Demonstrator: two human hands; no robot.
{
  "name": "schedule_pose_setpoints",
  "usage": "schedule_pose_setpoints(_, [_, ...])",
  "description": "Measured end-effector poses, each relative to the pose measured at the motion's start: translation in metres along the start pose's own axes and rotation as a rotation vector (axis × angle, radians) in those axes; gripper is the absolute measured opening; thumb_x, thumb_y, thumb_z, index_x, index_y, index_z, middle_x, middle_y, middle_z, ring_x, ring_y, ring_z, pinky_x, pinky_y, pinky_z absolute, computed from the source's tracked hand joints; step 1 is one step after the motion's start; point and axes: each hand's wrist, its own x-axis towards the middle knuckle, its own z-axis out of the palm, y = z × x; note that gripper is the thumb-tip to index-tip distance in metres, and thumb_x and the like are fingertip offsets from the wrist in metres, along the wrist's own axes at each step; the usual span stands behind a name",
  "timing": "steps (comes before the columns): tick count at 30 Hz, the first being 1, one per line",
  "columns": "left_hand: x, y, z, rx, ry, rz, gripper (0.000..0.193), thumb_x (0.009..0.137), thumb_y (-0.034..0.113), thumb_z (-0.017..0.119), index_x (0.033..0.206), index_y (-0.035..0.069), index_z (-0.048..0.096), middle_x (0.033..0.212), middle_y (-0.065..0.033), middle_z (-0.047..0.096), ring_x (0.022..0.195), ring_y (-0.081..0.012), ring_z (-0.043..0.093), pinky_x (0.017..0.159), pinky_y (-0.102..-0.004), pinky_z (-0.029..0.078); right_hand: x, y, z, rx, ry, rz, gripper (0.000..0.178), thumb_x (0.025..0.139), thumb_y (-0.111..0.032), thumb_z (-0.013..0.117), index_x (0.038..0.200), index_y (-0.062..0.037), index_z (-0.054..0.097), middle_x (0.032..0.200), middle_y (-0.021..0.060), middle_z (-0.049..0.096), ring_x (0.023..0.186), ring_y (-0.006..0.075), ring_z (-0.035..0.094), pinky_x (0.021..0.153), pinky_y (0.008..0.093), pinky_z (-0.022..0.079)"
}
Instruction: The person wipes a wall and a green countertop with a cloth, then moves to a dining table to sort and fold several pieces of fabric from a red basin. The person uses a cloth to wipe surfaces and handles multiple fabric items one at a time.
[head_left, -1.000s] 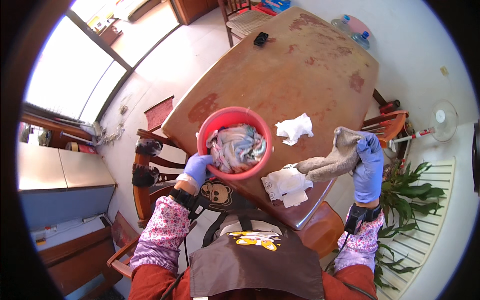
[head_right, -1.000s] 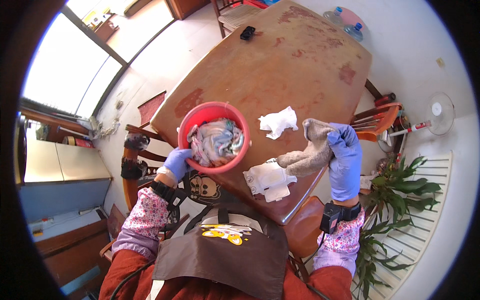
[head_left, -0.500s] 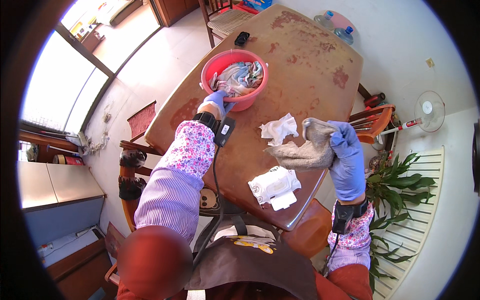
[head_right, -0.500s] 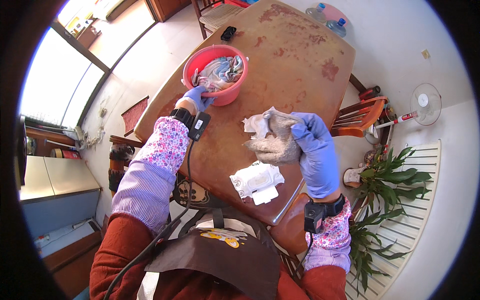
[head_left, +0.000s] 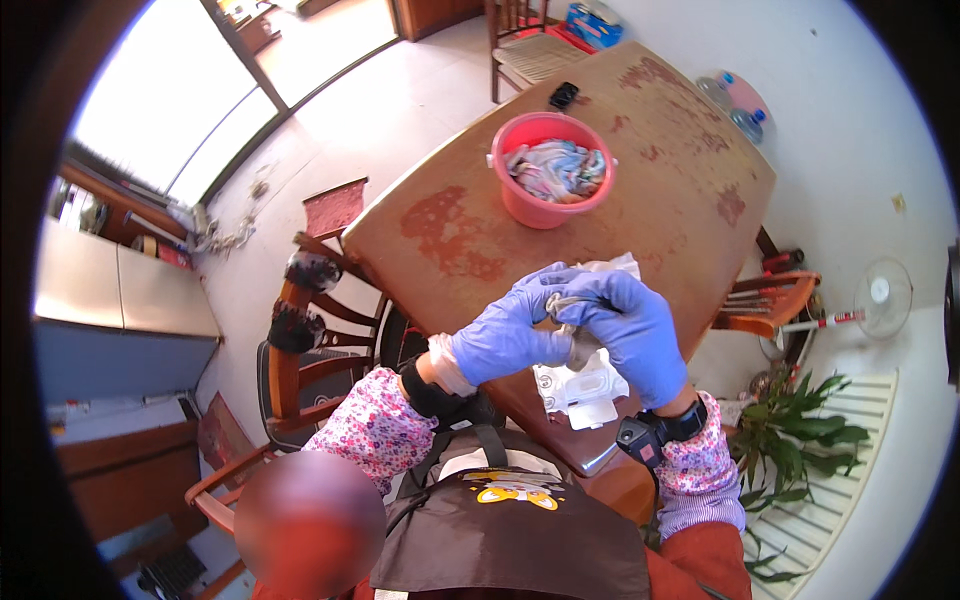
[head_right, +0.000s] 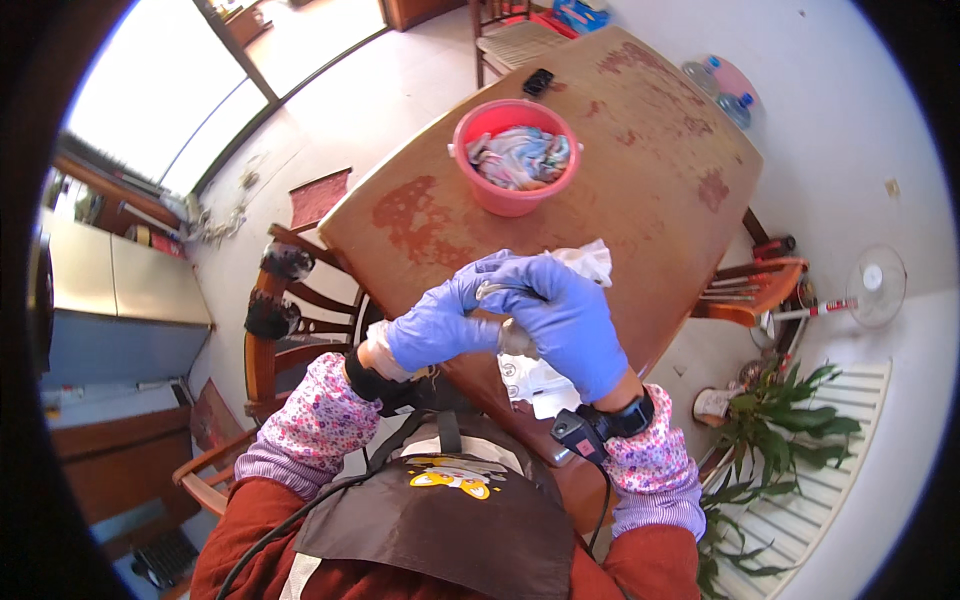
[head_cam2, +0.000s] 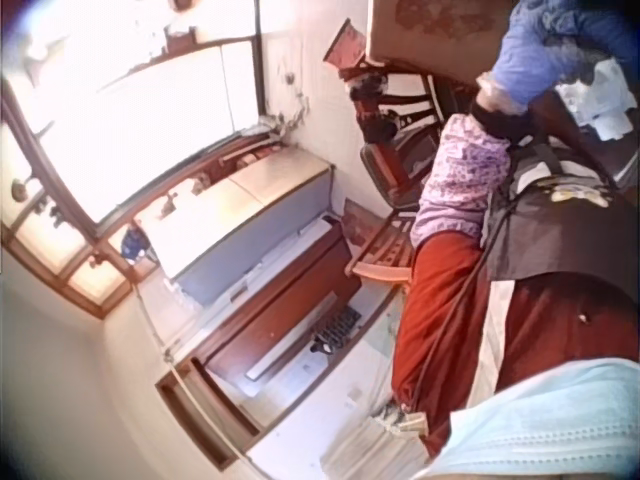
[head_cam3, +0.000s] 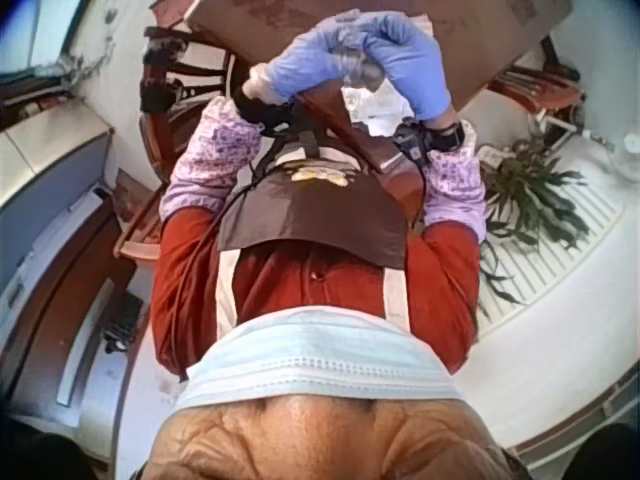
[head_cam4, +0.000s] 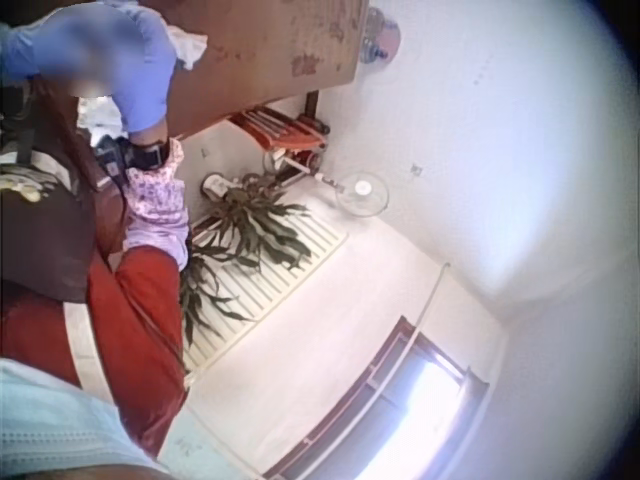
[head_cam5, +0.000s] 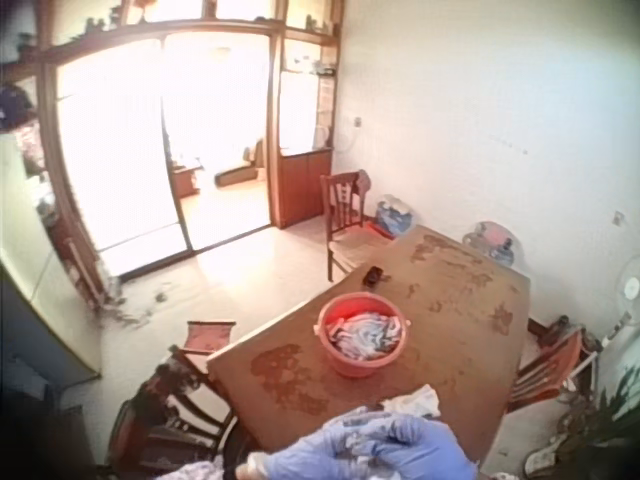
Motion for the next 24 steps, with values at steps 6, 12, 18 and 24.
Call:
schedule_pose_setpoints(6, [-0.034,0.016,-0.022,0.119,0.287,-0.086,0.022,0.09,0.013,0.065,0.11,0.004,0.068,0.094,-0.0051,0.069,0.087,-0.0167,0.065,0.078,-0.0302,0.051,-0.003,-0.013,0.015,-0.023,-0.052,-0.03,0.03,0.085,0.002,0.068,0.115,-0.0024,0.067,0.102,0.0057,0.069,0.089,0.0091,0.063,0.079,0.0257,0.052])
schedule_pose_setpoints(12, [-0.042,0.033,-0.028,-0.011,0.165,-0.493,0.019,0.093,0.016,0.066,0.103,0.0,0.068,0.087,0.001,0.067,0.078,-0.0098,0.062,0.073,-0.0284,0.053,0.002,-0.007,0.048,-0.202,-0.241,-0.174,0.059,0.082,-0.005,0.074,0.138,-0.008,0.054,0.108,0.0046,0.069,0.088,0.0118,0.064,0.081,0.0288,0.054])
schedule_pose_setpoints(18, [-0.07,0.021,-0.039,0.297,0.071,-0.298,0.047,0.078,0.033,0.077,0.114,0.006,0.064,0.094,-0.009,0.071,0.089,-0.0208,0.068,0.081,-0.0369,0.051,0.012,-0.006,0.054,-0.6,-0.21,-0.524,0.043,0.082,-0.003,0.073,0.124,-0.0053,0.065,0.097,0.0079,0.074,0.084,0.0138,0.069,0.076,0.0275,0.054])
schedule_pose_setpoints(24, [-0.091,-0.02,-0.057,0.351,0.25,-0.453,0.024,0.081,0.017,0.073,0.099,0.002,0.069,0.083,-0.0124,0.068,0.073,-0.0187,0.062,0.071,-0.0328,0.05,0.027,-0.024,0.05,-0.154,-0.047,-0.396,0.023,0.088,0.009,0.061,0.109,0.0044,0.066,0.107,0.0108,0.072,0.092,0.0127,0.066,0.086,0.0269,0.054])
